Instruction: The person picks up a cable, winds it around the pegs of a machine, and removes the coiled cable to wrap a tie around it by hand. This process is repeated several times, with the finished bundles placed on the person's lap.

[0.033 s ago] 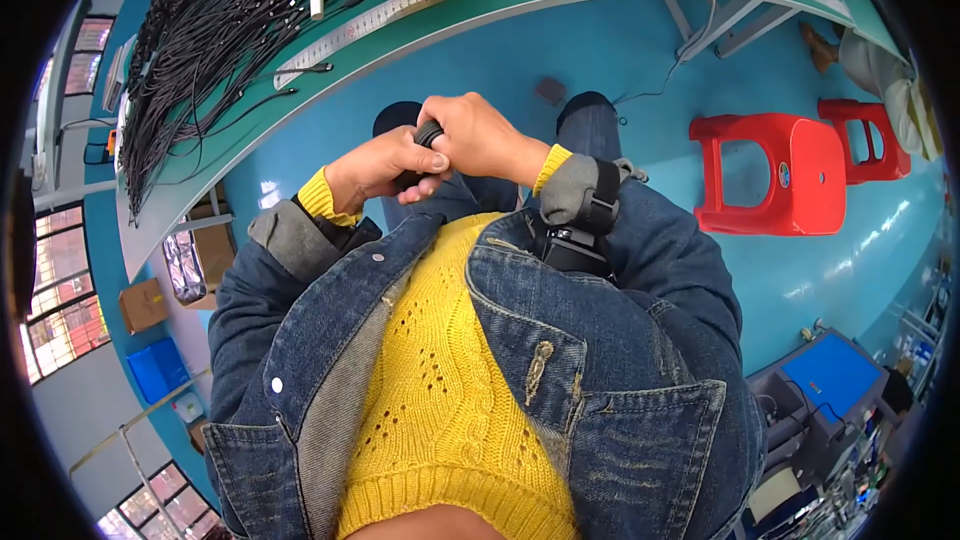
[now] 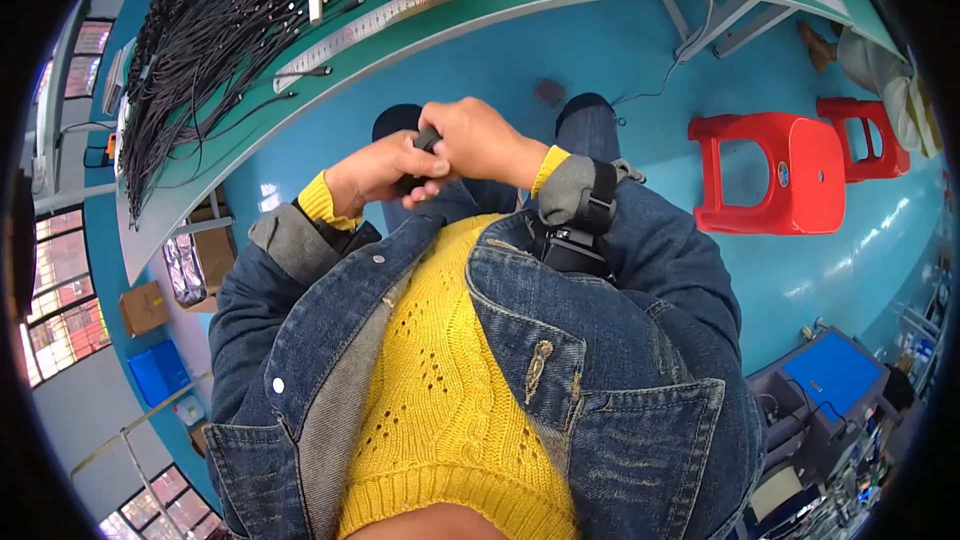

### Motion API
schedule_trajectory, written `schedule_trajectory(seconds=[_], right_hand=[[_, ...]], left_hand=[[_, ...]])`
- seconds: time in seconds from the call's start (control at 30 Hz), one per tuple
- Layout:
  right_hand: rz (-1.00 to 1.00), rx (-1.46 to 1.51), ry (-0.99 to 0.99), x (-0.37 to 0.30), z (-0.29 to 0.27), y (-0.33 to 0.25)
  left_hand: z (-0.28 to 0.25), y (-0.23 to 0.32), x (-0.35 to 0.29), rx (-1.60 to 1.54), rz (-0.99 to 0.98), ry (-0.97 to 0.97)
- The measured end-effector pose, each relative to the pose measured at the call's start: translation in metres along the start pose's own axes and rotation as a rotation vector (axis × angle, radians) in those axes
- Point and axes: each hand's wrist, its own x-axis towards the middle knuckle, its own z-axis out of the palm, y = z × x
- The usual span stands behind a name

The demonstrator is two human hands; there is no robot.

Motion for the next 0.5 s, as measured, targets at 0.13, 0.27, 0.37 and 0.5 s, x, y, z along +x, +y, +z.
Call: schedule_trajectory(seconds=[0.13,0.27,0.37,0.5], right_hand=[[0.047,-0.17,-0.166,0.002,0.004,-0.001],[0.031,-0.022,-0.32,0.021,-0.018,-0.007],[-0.049,0.0,-0.2,0.053,-0.042,-0.005],[0.045,-0.403,0.271,0.117,-0.053,0.033]], left_hand=[[0.006,-0.007,0.001,0.043,-0.064,0.032],[-0.002,-0.017,-0.002,-0.041,-0.09,0.139],[-0.012,-0.019,-0.009,-0.372,0.15,0.183],[-0.001,-0.01,-0.011,-0.462,0.341,0.191]])
